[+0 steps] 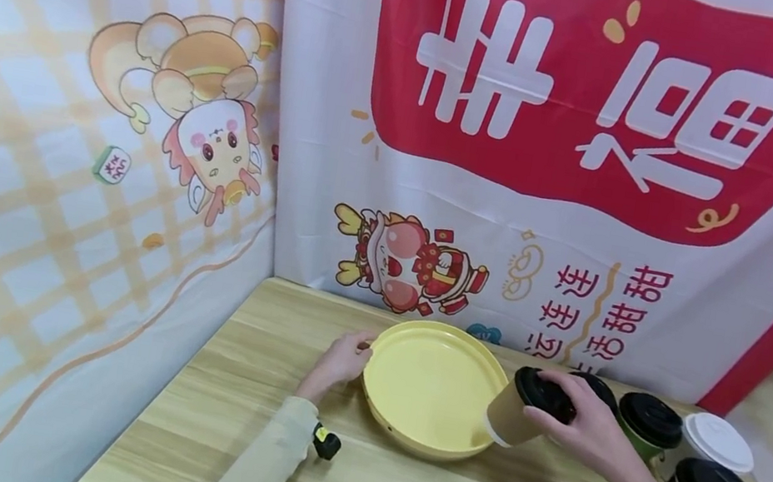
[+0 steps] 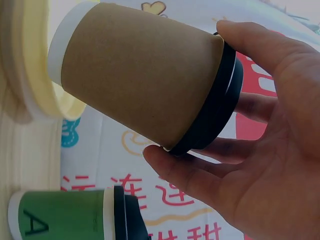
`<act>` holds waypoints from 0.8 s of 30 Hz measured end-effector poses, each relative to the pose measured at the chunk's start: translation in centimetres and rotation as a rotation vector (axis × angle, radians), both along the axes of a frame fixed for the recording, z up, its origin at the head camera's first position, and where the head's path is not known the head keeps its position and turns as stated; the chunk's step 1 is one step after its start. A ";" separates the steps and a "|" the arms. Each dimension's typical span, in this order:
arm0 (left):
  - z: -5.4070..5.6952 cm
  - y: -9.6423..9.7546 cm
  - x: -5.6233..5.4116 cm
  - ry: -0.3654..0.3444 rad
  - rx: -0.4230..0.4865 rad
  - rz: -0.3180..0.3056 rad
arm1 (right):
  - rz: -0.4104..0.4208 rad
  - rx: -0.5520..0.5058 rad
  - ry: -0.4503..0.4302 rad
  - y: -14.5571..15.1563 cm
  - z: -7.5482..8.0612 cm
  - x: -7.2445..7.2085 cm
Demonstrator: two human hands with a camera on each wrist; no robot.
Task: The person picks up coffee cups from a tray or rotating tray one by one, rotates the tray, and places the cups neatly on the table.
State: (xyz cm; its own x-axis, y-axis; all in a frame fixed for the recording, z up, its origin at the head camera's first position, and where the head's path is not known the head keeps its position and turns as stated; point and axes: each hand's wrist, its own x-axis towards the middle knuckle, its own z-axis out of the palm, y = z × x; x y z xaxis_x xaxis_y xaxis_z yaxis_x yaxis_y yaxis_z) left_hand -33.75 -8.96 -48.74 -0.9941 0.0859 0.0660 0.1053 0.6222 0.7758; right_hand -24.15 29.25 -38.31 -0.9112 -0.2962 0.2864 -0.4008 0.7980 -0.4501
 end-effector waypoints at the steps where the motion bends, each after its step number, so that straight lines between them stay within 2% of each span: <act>1: 0.0 0.0 0.0 -0.005 0.004 0.000 | -0.005 0.004 -0.003 0.2 0.0 0.1; 19: -0.2 -0.1 -0.4 -0.010 -0.006 -0.002 | -0.097 0.081 -0.069 4.2 -0.7 1.1; 24: -0.2 -0.1 -0.4 -0.013 0.002 -0.001 | -0.121 0.110 -0.117 5.3 -1.0 1.5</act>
State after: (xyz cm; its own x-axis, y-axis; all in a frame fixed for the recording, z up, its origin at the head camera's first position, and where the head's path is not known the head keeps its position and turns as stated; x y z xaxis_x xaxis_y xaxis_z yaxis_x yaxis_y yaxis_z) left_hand -34.11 -9.06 -48.97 -0.9948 0.0867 0.0535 0.0959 0.6209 0.7780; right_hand -22.69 34.59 -39.32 -0.9673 -0.2058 0.1481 -0.2486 0.8840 -0.3959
